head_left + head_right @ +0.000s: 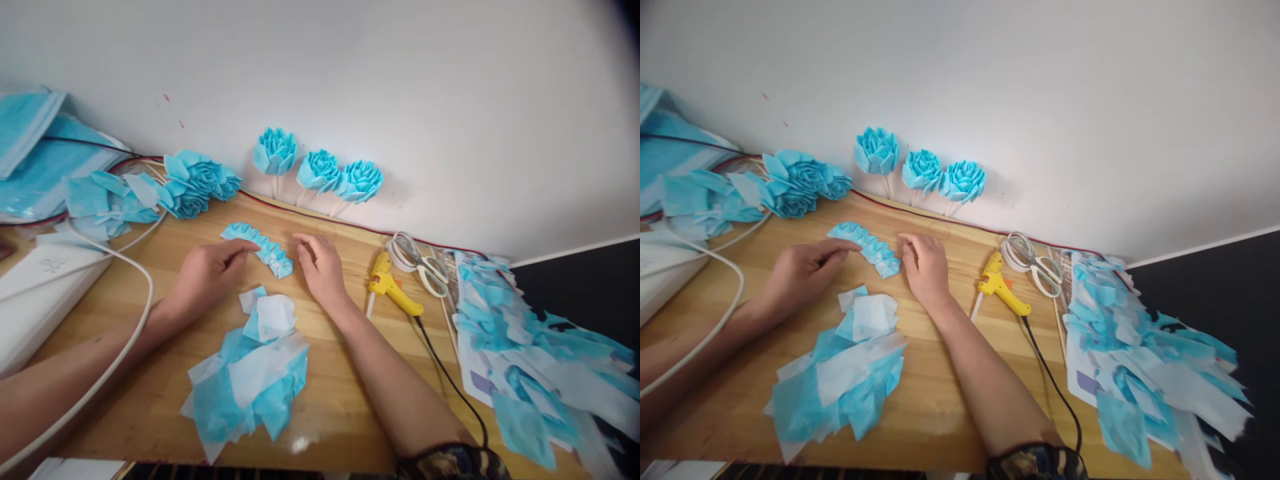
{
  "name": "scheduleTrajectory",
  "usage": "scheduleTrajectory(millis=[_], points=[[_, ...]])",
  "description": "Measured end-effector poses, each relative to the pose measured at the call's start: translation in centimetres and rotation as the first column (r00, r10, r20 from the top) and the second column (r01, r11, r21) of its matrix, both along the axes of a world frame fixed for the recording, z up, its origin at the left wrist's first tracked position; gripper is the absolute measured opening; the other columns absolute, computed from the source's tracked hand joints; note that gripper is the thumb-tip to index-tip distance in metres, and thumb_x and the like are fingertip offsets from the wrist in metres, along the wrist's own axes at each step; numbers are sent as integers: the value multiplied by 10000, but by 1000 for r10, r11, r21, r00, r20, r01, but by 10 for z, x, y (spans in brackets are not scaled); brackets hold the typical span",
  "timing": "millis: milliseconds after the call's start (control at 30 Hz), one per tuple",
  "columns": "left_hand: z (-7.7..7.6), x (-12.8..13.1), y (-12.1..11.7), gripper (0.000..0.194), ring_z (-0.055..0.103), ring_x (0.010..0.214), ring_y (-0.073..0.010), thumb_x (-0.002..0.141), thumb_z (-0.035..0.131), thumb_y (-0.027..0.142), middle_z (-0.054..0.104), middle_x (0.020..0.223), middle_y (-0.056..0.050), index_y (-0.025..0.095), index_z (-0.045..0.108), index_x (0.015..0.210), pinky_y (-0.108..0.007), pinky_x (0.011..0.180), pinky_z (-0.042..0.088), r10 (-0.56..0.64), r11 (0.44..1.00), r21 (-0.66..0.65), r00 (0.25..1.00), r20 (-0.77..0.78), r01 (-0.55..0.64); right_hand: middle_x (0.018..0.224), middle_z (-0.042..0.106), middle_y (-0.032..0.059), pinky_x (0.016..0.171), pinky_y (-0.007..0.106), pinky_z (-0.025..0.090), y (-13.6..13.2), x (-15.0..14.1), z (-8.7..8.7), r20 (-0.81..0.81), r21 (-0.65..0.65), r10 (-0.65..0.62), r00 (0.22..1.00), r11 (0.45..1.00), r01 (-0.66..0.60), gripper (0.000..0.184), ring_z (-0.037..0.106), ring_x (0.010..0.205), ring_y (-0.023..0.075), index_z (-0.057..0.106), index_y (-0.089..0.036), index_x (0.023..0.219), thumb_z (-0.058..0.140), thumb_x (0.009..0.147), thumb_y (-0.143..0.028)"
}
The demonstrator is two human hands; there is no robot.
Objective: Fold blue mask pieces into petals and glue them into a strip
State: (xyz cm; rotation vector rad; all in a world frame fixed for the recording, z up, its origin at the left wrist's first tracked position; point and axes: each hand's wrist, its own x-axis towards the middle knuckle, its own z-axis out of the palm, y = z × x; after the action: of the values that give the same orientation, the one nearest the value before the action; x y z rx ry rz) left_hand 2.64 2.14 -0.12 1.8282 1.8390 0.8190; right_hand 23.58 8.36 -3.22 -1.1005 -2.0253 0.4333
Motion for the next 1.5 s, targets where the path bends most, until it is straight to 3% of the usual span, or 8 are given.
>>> scheduleTrajectory(millis=[133,267,467,733,1167,1300,1400,1500], points=[[5,-10,5,383,418,466,-121,903,452,332,495,531,43,178,720,1130,-250,501,328,146,987,53,987,63,-150,1039,735,54,940,395,458,4,0,-5,59,-14,1,998,1000,-1,213,632,1018,223,678,-222,1043,500,934,-179],[2,-23,15,372,465,536,-143,908,458,340,528,619,22,195,695,1156,-269,536,365,192,974,104,976,100,-203,1060,733,58,932,388,458,5,0,-6,83,-24,3,997,1000,-1,235,631,1031,226,680,-218,1065,491,934,-172],[-13,-36,32,385,625,940,-238,926,409,330,691,1010,-95,163,696,1121,-343,870,472,96,976,208,986,-134,-67,1084,735,73,937,397,444,5,-1,-5,134,-8,28,991,1000,-28,238,631,1041,236,684,-203,1076,501,931,-160],[-10,-37,40,403,625,930,-303,927,387,354,681,936,-132,155,735,966,-387,819,454,116,992,101,883,-455,-78,1063,737,51,934,399,420,6,-5,-2,194,-2,82,977,997,-83,147,628,1040,227,704,-220,927,558,935,-208],[-19,-42,45,246,643,916,-295,864,463,319,724,940,-120,179,664,841,-370,784,453,119,991,101,915,-386,-86,1020,722,34,906,378,404,7,-10,-2,175,-14,105,979,995,-104,103,615,1008,224,643,-218,830,582,910,-195],[-15,-40,43,252,649,878,-270,884,443,331,724,930,-105,176,641,891,-353,773,458,166,985,87,968,-186,-152,932,727,26,876,350,415,0,-11,1,69,-10,111,991,994,-111,98,635,916,201,632,-220,872,561,933,-251],[-13,-39,40,272,656,879,-233,906,430,337,732,930,-69,176,613,1026,-321,784,464,164,983,75,985,43,-167,882,718,16,813,310,452,-5,-13,2,-75,-110,121,990,986,-128,102,644,814,171,625,-221,890,554,928,-284],[-14,-39,38,346,646,874,-218,913,441,359,720,920,-47,174,579,1171,-307,788,463,132,986,89,985,115,-142,859,715,7,725,273,478,-7,-13,1,-246,-238,93,965,959,-153,94,652,753,152,615,-215,919,576,897,-297]])
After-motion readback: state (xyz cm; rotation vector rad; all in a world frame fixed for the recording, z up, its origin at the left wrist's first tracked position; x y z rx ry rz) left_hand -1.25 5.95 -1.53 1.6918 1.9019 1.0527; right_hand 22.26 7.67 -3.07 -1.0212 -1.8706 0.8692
